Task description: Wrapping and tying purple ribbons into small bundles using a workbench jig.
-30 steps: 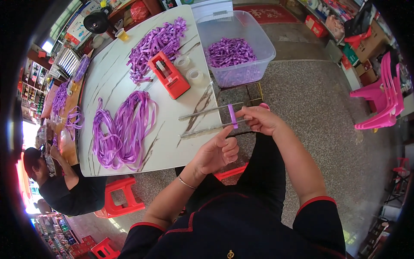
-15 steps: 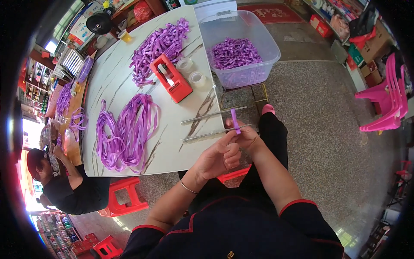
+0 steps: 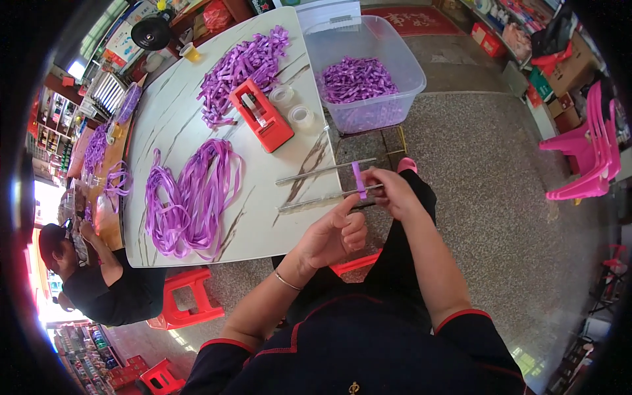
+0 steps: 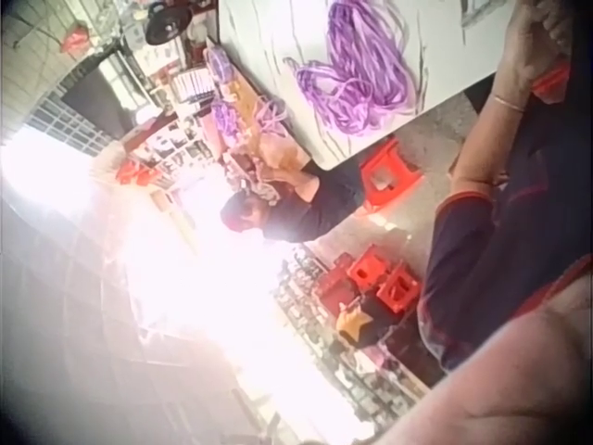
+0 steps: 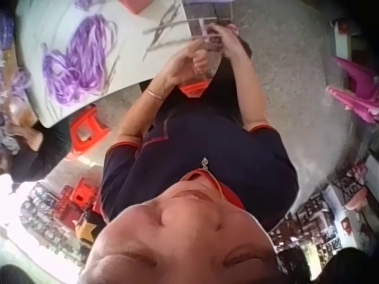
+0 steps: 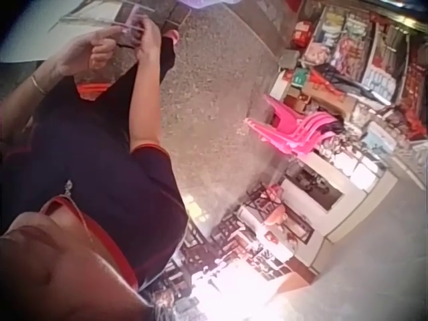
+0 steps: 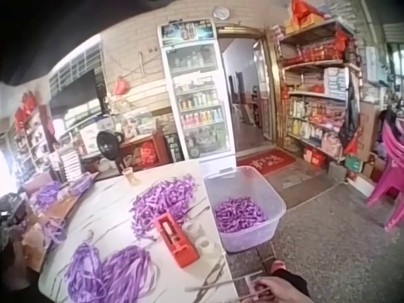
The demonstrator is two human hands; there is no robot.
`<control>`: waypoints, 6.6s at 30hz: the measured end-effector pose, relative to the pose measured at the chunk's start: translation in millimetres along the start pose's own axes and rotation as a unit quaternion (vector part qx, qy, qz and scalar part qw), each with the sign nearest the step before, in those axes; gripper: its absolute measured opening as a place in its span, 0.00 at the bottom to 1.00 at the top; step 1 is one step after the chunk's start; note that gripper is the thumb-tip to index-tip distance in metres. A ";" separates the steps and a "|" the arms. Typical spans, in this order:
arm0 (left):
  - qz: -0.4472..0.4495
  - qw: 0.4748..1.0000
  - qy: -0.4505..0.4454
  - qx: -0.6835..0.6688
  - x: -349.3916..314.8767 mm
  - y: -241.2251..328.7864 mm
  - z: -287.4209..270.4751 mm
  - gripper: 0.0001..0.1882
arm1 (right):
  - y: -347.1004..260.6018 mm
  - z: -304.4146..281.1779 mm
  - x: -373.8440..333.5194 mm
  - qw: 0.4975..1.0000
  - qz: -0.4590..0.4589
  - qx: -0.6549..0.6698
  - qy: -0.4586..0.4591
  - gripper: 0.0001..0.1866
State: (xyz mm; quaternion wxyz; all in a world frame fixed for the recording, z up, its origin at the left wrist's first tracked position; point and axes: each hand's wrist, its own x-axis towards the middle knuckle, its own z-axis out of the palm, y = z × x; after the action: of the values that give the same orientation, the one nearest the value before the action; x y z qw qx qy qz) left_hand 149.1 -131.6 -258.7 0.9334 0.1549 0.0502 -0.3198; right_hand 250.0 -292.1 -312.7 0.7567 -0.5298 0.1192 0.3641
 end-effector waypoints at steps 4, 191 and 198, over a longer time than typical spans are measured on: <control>-0.004 1.000 0.001 -0.011 -0.4 -1.1 -1.3 0.22 | -22.1 24.2 -32.1 0.935 -0.192 -0.281 0.097 0.20; 0.118 0.900 0.027 0.419 7.7 38.0 64.9 0.14 | -86.7 54.5 -114.6 0.696 -0.551 -0.461 -0.004 0.14; 0.204 0.871 0.071 0.441 30.4 26.8 61.6 0.08 | -61.7 28.6 -121.1 0.784 -0.493 -0.354 0.131 0.12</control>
State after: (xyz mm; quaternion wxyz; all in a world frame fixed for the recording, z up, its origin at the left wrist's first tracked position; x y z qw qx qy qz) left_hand 189.3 -149.0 -199.3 0.8062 0.5798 -0.0630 -0.0993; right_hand 200.4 -328.8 -188.3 0.5694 -0.7898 -0.1970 -0.1148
